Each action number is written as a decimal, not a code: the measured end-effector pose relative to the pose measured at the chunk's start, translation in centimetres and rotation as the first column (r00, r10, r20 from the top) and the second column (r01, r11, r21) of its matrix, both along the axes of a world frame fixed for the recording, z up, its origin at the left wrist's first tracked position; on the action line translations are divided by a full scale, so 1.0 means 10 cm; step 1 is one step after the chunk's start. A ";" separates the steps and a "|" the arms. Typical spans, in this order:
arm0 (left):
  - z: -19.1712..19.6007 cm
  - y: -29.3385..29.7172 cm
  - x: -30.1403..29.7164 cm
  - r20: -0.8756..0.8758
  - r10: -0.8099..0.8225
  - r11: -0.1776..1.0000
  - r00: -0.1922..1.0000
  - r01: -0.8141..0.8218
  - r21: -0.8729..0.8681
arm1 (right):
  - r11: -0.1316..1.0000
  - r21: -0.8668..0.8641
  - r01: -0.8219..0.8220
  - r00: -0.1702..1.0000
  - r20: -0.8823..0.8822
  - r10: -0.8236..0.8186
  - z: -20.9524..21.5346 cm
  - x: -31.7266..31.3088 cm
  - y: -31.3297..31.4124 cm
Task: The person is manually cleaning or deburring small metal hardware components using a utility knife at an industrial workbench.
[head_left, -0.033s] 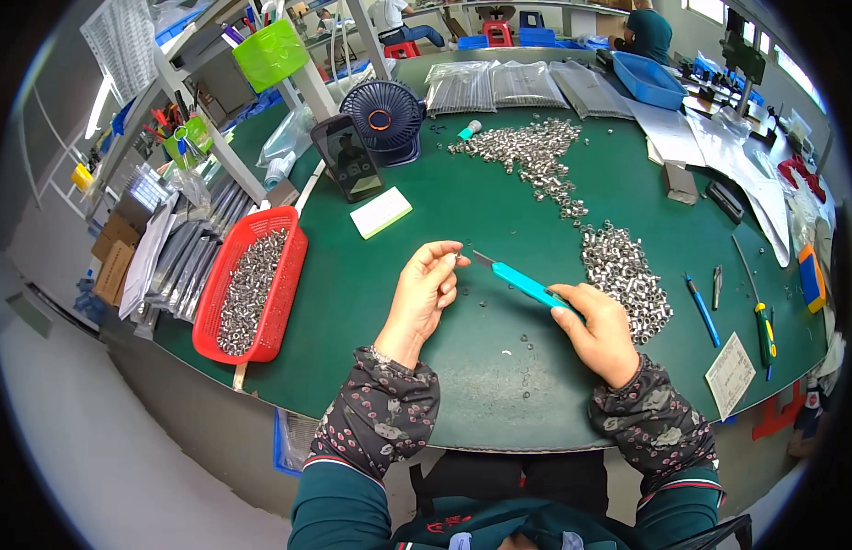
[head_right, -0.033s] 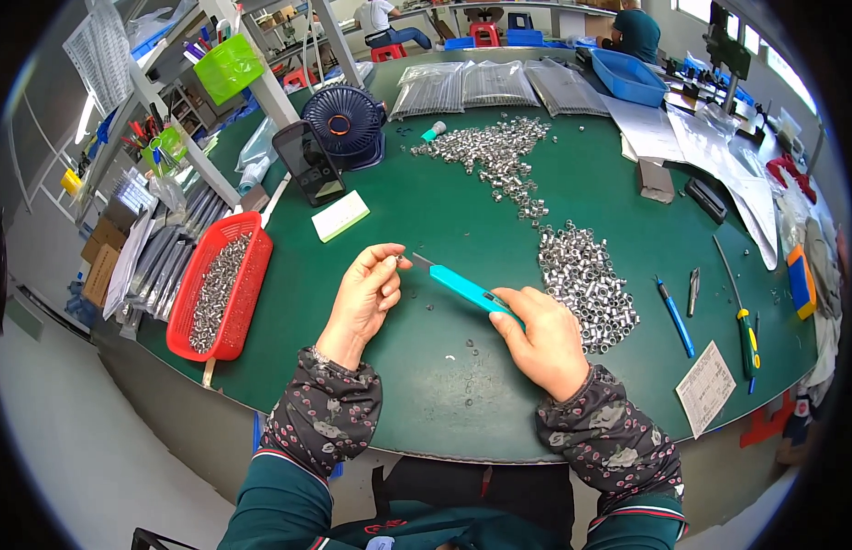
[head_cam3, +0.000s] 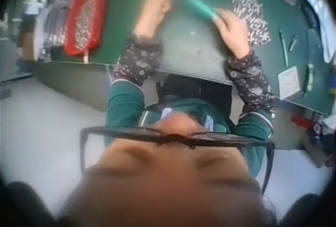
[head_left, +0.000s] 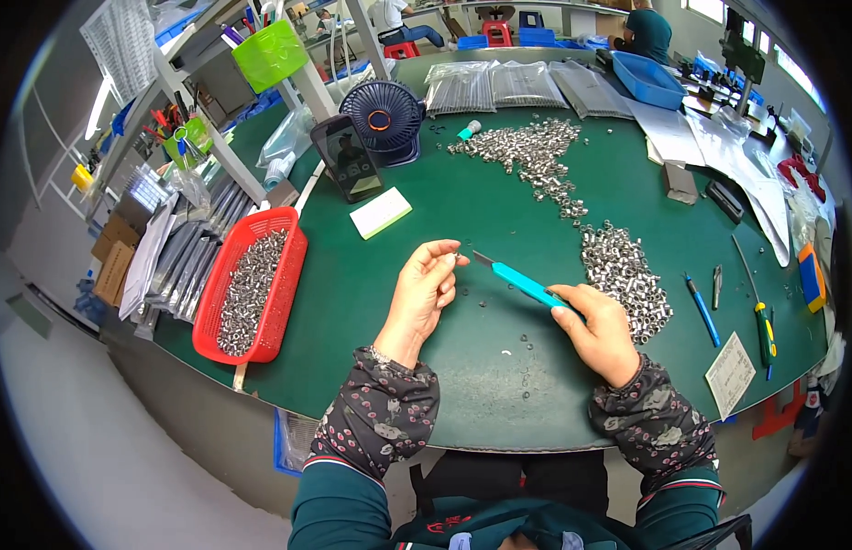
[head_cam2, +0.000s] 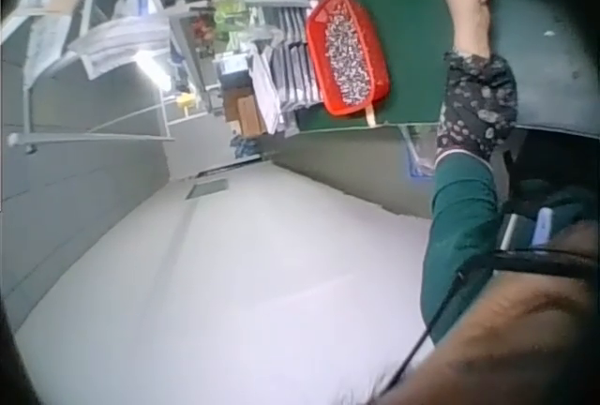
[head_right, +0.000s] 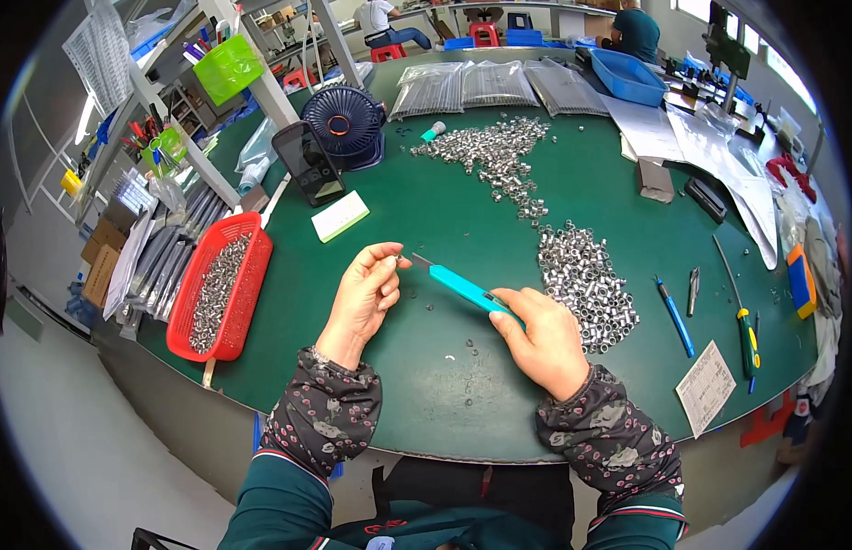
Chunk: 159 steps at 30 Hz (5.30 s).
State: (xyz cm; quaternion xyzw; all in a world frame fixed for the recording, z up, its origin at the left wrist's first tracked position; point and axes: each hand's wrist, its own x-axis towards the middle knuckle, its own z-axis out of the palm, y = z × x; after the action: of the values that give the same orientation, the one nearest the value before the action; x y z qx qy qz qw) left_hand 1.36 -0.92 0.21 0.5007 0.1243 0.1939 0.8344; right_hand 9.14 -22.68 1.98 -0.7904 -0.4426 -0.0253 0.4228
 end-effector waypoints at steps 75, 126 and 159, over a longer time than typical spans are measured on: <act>-0.04 0.04 0.01 0.069 -0.008 0.998 0.998 0.004 0.061 | 0.980 -0.104 0.169 0.889 0.445 -0.107 0.03 -0.02 0.02; -0.05 0.01 -0.01 0.024 -0.066 0.985 0.998 0.062 0.159 | 0.996 0.085 0.027 0.968 0.247 -0.048 0.02 0.02 0.02; 0.04 0.04 -0.03 0.017 -0.110 0.994 0.994 0.110 -0.017 | 0.979 -0.014 0.202 0.866 0.469 -0.172 0.00 0.10 0.02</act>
State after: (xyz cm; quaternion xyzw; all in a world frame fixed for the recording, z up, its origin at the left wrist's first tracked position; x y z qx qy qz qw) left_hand 1.10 -0.50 0.57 0.4979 0.0917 0.1505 0.8491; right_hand 10.13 -22.46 2.02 -0.8130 -0.4531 -0.2411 0.2749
